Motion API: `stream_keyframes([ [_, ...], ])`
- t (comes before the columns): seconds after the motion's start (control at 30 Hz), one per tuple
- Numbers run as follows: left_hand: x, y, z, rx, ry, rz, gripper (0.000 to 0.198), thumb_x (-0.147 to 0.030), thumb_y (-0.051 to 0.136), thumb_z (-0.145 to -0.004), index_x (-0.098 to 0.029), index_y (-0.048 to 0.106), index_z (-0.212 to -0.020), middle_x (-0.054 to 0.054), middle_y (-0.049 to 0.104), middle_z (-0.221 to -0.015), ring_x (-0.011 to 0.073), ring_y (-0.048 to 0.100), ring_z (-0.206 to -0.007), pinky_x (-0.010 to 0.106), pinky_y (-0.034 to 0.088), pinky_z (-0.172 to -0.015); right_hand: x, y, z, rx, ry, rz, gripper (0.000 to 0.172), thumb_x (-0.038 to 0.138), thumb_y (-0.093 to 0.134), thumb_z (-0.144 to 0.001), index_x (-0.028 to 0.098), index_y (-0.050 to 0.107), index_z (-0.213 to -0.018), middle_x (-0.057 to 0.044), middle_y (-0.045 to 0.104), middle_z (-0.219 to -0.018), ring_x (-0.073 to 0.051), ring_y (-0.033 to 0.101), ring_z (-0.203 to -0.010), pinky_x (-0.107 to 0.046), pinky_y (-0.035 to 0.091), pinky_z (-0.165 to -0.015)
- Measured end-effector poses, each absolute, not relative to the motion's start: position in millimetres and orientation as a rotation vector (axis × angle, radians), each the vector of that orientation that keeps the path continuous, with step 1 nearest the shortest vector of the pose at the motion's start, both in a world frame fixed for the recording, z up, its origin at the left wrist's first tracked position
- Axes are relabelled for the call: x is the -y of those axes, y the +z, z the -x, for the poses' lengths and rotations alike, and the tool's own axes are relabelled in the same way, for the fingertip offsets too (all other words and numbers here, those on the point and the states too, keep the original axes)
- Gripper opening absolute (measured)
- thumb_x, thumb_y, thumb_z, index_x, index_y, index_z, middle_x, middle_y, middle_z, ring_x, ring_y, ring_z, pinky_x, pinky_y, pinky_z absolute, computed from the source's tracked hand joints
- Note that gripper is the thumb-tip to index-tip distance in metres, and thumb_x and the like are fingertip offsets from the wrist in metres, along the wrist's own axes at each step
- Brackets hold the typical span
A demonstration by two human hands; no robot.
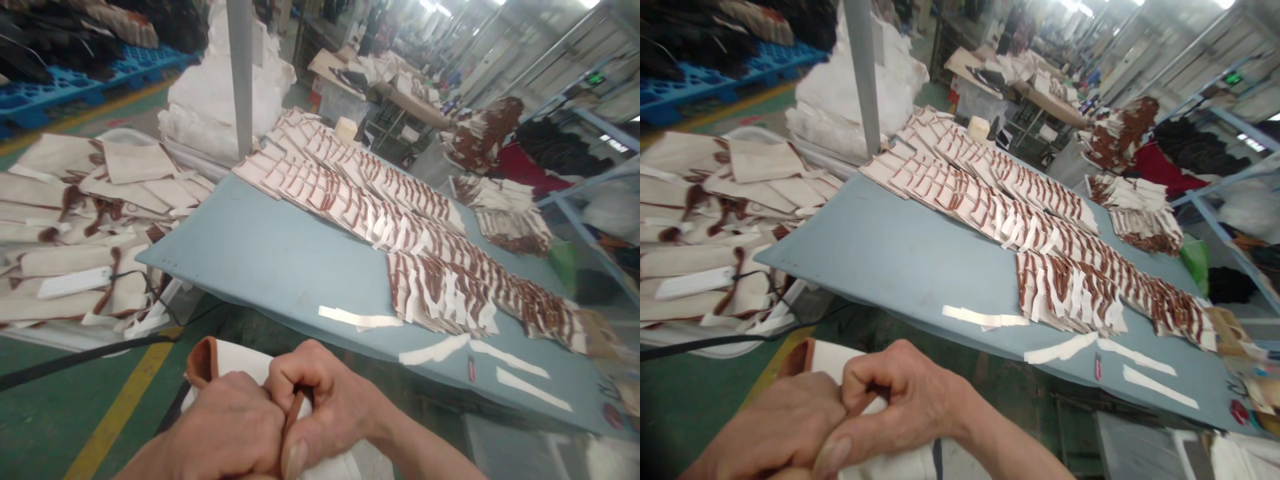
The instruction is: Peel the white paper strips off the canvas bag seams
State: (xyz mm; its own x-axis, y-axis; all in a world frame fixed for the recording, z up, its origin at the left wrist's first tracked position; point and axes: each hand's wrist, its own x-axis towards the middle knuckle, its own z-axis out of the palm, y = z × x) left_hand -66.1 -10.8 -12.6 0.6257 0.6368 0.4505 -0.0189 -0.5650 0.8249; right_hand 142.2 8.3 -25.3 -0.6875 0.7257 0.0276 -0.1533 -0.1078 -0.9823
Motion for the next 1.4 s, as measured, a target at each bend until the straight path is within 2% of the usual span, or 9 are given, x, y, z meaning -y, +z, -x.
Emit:
stream_keyframes([
  [0.17,3,-11,60,-0.548,1.021,-1.974,0.046,-0.04,0.033,-0.125,-0.026,0.053,-0.086,-0.008,0.065,-0.069,0.0115,0.064,-0.062,0.025,0.05,-0.069,-19,-4,-142,1.532,1.746,0.757,0.07,0.081,0.093,-0.075,0.023,0.055,-0.07,0.011,0.048,-0.058,-0.007,0.035,-0.051,-0.022,0.028,-0.046],
  [0.23,-3,-9,57,-0.539,0.998,-1.918,0.044,-0.041,0.034,-0.125,-0.026,0.054,-0.089,-0.008,0.065,-0.072,0.0108,0.066,-0.067,0.023,0.05,-0.072,-29,20,-151,1.627,1.592,0.907,0.065,0.08,0.093,-0.077,0.022,0.064,-0.08,0.007,0.059,-0.067,-0.009,0.046,-0.057,-0.023,0.037,-0.052],
  [0.33,-7,-12,59,-0.446,0.972,-1.89,0.048,-0.046,0.031,-0.125,-0.025,0.057,-0.09,-0.006,0.068,-0.077,0.0122,0.068,-0.072,0.025,0.051,-0.076,-38,42,-167,1.71,1.243,1.024,0.064,0.085,0.077,-0.091,0.023,0.073,-0.104,-0.003,0.076,-0.098,-0.019,0.07,-0.089,-0.031,0.055,-0.086],
  [0.47,-1,-26,72,-0.537,0.919,-1.877,0.04,-0.036,0.042,-0.122,-0.025,0.063,-0.09,-0.003,0.073,-0.086,0.0142,0.07,-0.083,0.023,0.054,-0.083,-31,17,-185,1.702,1.071,1.249,0.073,0.09,0.056,-0.1,0.023,0.072,-0.125,-0.011,0.078,-0.127,-0.029,0.071,-0.122,-0.042,0.052,-0.109],
  [0.67,7,-32,67,-0.609,0.926,-1.964,0.024,-0.008,0.056,-0.105,-0.025,0.063,-0.089,-0.004,0.076,-0.091,0.0122,0.073,-0.085,0.019,0.054,-0.083,5,-39,-184,1.771,1.226,1.395,0.078,0.091,0.05,-0.102,0.02,0.075,-0.122,-0.01,0.08,-0.116,-0.027,0.074,-0.109,-0.039,0.056,-0.099],
  [0.83,11,-30,47,-0.748,1.136,-2.113,0.033,0.005,0.048,-0.092,-0.025,0.046,-0.08,-0.007,0.066,-0.067,0.009,0.063,-0.058,0.019,0.048,-0.061,15,-45,-170,1.649,1.23,1.377,0.062,0.078,0.06,-0.105,0.019,0.076,-0.117,-0.009,0.081,-0.106,-0.023,0.072,-0.095,-0.035,0.057,-0.088],
  [1.0,20,-30,46,-0.709,1.137,-2.133,0.032,0.005,0.046,-0.086,-0.027,0.046,-0.085,-0.004,0.067,-0.067,0.0144,0.062,-0.056,0.027,0.048,-0.059,17,-53,-167,1.544,1.35,1.403,0.038,0.058,0.073,-0.102,0.02,0.075,-0.1,-0.002,0.074,-0.087,-0.017,0.062,-0.077,-0.028,0.051,-0.07],
  [1.17,21,-40,44,-0.7,1.068,-2.091,0.029,0.002,0.047,-0.094,-0.027,0.053,-0.088,-0.007,0.073,-0.073,0.0111,0.07,-0.059,0.022,0.05,-0.062,19,-46,-181,1.397,1.324,1.441,0.044,0.062,0.074,-0.103,0.018,0.076,-0.105,-0.004,0.074,-0.091,-0.018,0.063,-0.08,-0.029,0.05,-0.072],
  [1.4,13,-65,39,-0.853,1.002,-2.039,0.028,-0.006,0.044,-0.103,-0.025,0.052,-0.085,-0.006,0.065,-0.07,0.012,0.063,-0.058,0.025,0.042,-0.057,17,-11,-200,1.496,1.07,1.5,0.021,0.038,0.075,-0.104,0.02,0.073,-0.092,0.001,0.071,-0.077,-0.015,0.059,-0.068,-0.024,0.047,-0.063],
])
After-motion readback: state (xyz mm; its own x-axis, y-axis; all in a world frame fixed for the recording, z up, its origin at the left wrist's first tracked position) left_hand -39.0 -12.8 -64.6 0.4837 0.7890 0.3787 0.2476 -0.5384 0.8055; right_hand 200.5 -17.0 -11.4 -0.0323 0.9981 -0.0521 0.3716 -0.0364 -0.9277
